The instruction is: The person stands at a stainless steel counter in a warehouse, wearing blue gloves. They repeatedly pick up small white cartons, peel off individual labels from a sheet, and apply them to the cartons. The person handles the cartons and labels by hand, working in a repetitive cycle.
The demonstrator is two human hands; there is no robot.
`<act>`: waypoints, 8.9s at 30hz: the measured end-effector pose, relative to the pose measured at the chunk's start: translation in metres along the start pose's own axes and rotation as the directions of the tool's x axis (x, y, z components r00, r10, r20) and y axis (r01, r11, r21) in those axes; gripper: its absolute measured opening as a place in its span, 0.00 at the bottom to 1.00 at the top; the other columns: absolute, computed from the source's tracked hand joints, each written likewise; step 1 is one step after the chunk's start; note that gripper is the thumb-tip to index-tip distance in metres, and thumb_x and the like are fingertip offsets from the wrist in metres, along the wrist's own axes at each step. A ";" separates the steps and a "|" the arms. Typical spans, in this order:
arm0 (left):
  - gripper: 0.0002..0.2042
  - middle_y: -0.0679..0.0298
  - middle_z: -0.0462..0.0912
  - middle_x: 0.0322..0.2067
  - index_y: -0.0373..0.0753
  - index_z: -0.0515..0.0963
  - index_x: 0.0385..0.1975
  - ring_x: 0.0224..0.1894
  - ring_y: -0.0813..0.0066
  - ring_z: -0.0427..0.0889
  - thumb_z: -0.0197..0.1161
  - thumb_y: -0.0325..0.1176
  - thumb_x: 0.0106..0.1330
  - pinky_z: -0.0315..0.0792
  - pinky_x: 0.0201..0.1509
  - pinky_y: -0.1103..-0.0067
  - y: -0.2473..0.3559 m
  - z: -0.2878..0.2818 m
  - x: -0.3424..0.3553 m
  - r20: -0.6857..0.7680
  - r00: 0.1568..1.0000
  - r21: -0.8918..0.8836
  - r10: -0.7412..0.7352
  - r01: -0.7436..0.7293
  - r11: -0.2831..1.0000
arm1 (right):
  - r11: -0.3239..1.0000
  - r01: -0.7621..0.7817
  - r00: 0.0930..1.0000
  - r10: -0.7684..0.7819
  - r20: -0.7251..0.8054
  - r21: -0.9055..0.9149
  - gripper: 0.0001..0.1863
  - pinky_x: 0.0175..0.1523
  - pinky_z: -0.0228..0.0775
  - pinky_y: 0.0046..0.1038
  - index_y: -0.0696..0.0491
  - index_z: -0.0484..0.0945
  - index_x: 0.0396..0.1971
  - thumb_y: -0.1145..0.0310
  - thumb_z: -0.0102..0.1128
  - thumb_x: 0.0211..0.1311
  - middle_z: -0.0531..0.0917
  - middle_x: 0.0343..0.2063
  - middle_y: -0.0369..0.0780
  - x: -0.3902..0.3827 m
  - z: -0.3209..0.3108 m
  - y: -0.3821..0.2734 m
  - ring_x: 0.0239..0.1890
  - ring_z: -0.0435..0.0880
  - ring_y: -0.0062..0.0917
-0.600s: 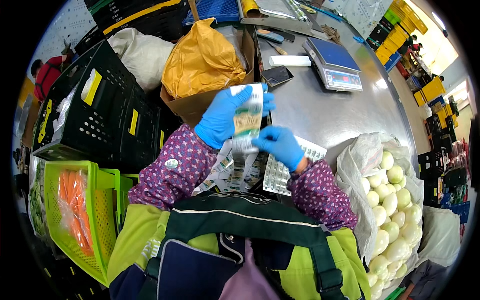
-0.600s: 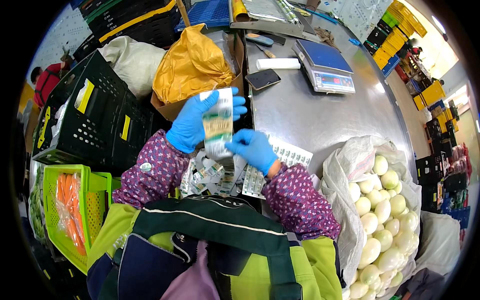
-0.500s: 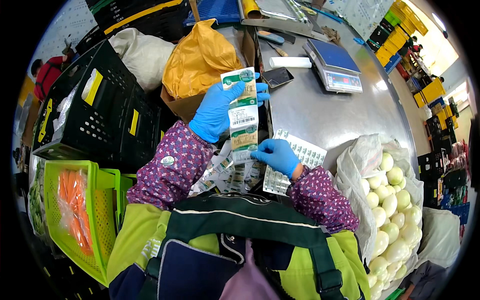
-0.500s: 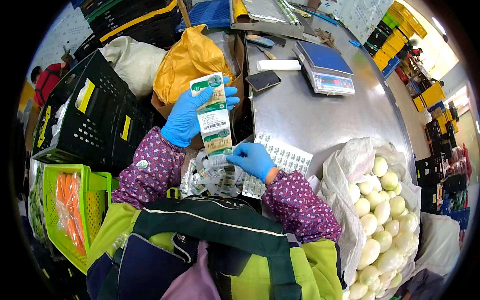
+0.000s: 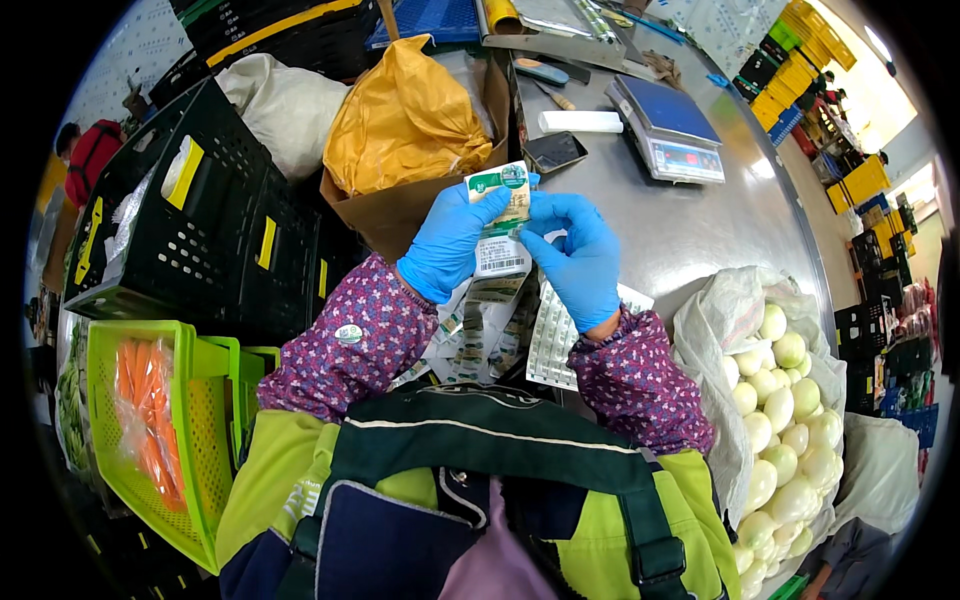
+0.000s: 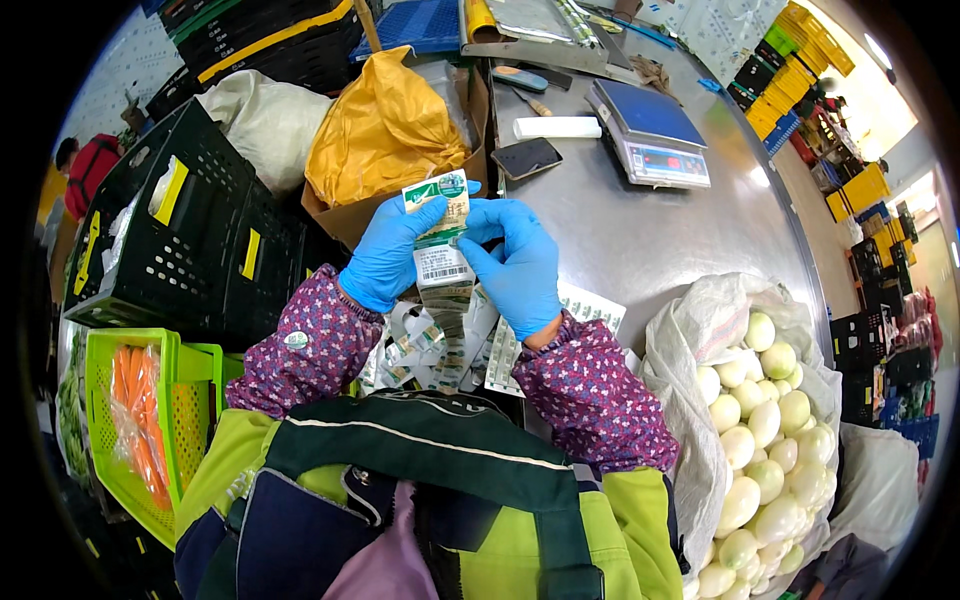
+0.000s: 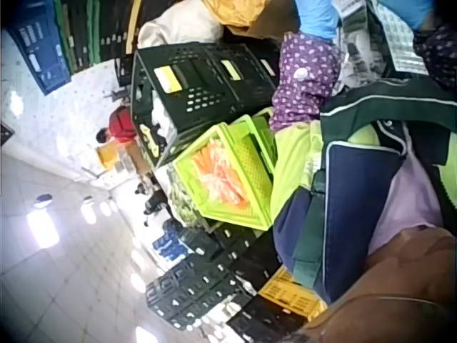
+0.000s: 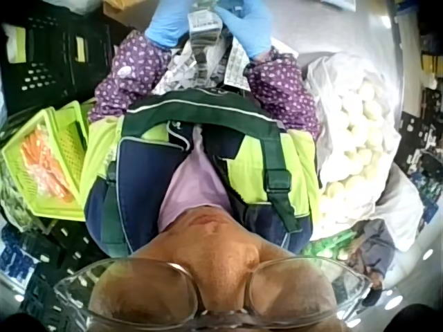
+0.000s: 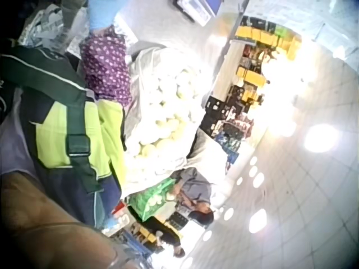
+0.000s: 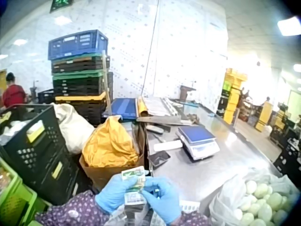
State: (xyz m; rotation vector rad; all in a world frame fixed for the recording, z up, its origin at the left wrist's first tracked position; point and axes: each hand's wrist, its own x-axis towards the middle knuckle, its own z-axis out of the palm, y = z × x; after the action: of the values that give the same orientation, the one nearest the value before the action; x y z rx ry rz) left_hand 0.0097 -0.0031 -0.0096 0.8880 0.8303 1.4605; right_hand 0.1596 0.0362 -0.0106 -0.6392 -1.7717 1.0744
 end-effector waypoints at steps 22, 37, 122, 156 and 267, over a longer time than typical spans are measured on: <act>0.21 0.51 0.73 0.45 0.30 0.61 0.53 0.44 0.64 0.76 0.49 0.35 0.64 0.74 0.46 0.73 0.012 -0.002 0.000 -0.009 1.000 -0.101 -0.011 0.010 0.995 | 0.882 -0.135 0.991 0.115 0.071 0.452 0.19 0.40 0.69 0.19 0.56 0.66 0.40 0.83 0.57 0.46 0.73 0.34 0.37 -0.006 -0.011 0.000 0.36 0.75 0.19; 0.16 0.56 0.76 0.40 0.30 0.67 0.48 0.39 0.72 0.77 0.50 0.33 0.63 0.74 0.43 0.78 -0.005 0.007 -0.003 -0.076 0.997 -0.114 -0.012 0.003 0.993 | 0.978 0.181 0.982 -0.184 -0.026 -0.102 0.19 0.41 0.70 0.20 0.56 0.66 0.39 0.83 0.58 0.44 0.70 0.37 0.40 0.001 0.007 0.006 0.35 0.75 0.22; 0.17 0.48 0.75 0.40 0.29 0.63 0.51 0.41 0.62 0.78 0.49 0.28 0.62 0.76 0.42 0.73 -0.024 0.012 0.010 -0.036 0.994 -0.055 -0.103 0.101 0.993 | 0.884 -0.374 0.907 0.412 -0.089 0.282 0.05 0.22 0.61 0.11 0.59 0.77 0.25 0.73 0.62 0.48 0.76 0.16 0.31 -0.032 -0.007 0.029 0.17 0.68 0.08; 0.19 0.52 0.74 0.44 0.30 0.64 0.51 0.41 0.67 0.78 0.51 0.33 0.62 0.76 0.43 0.75 -0.007 0.005 0.008 0.018 0.997 -0.102 -0.069 0.070 0.992 | 0.981 -0.129 0.986 0.142 -0.085 0.144 0.09 0.28 0.65 0.11 0.56 0.73 0.28 0.78 0.63 0.45 0.76 0.23 0.31 -0.012 -0.001 0.014 0.22 0.69 0.08; 0.13 0.62 0.79 0.32 0.33 0.75 0.40 0.33 0.77 0.77 0.59 0.32 0.57 0.72 0.40 0.81 -0.144 -0.016 0.038 -0.174 0.947 0.297 -0.269 0.311 0.903 | 0.848 -0.519 0.855 0.515 0.067 0.105 0.08 0.33 0.70 0.18 0.56 0.76 0.33 0.75 0.59 0.50 0.79 0.31 0.36 -0.046 -0.179 0.077 0.30 0.77 0.17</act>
State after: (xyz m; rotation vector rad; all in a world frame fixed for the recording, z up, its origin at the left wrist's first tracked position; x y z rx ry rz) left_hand 0.0604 0.0454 -0.1423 0.8692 1.2693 1.1448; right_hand 0.3386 0.1069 -0.0666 -1.0670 -1.5831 1.5525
